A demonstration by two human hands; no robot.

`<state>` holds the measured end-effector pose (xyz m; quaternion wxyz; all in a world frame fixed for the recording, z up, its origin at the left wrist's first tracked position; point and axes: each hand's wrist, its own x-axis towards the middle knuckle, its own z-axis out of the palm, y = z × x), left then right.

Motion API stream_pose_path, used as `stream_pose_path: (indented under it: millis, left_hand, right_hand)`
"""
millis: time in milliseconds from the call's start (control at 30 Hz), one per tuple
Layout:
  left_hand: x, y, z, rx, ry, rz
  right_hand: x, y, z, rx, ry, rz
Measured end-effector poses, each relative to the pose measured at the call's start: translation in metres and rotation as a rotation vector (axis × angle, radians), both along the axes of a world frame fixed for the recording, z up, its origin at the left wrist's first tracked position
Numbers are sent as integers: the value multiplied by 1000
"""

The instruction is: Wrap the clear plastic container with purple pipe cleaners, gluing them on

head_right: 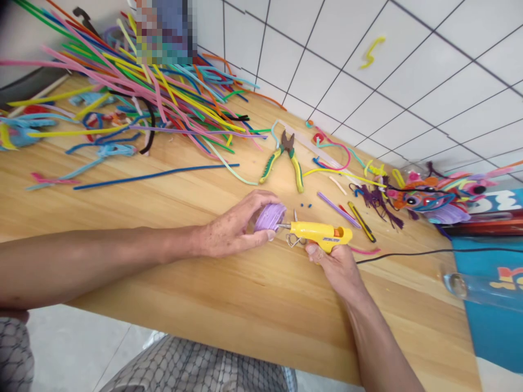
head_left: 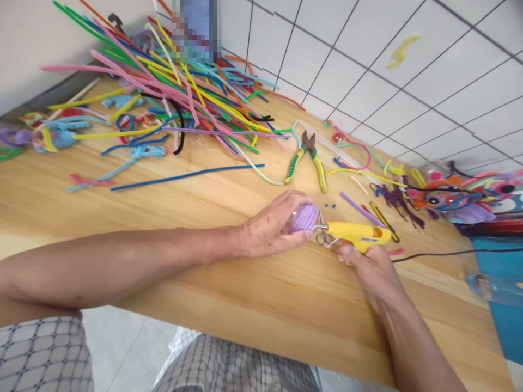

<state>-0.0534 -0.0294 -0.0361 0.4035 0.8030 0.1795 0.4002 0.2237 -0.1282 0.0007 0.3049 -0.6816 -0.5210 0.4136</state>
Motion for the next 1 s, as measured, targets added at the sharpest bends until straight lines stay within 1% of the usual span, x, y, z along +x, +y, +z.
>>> stream_pose_path:
  millis: [133, 500, 667, 833, 1000]
  left_hand:
    - [0, 0, 0, 9, 2, 4]
    - [0, 0, 0, 25, -8, 9]
    - [0, -1, 0, 15, -4, 10]
    - [0, 0, 0, 19, -2, 11]
    - [0, 0, -1, 27, -19, 10]
  right_hand:
    - [0, 0, 0, -6, -6, 15]
    - [3, -2, -6, 23, 10, -10]
    - [4, -2, -7, 43, 7, 17]
    - [4, -2, -8, 28, 31, -16]
    - [3, -2, -8, 48, 67, -15]
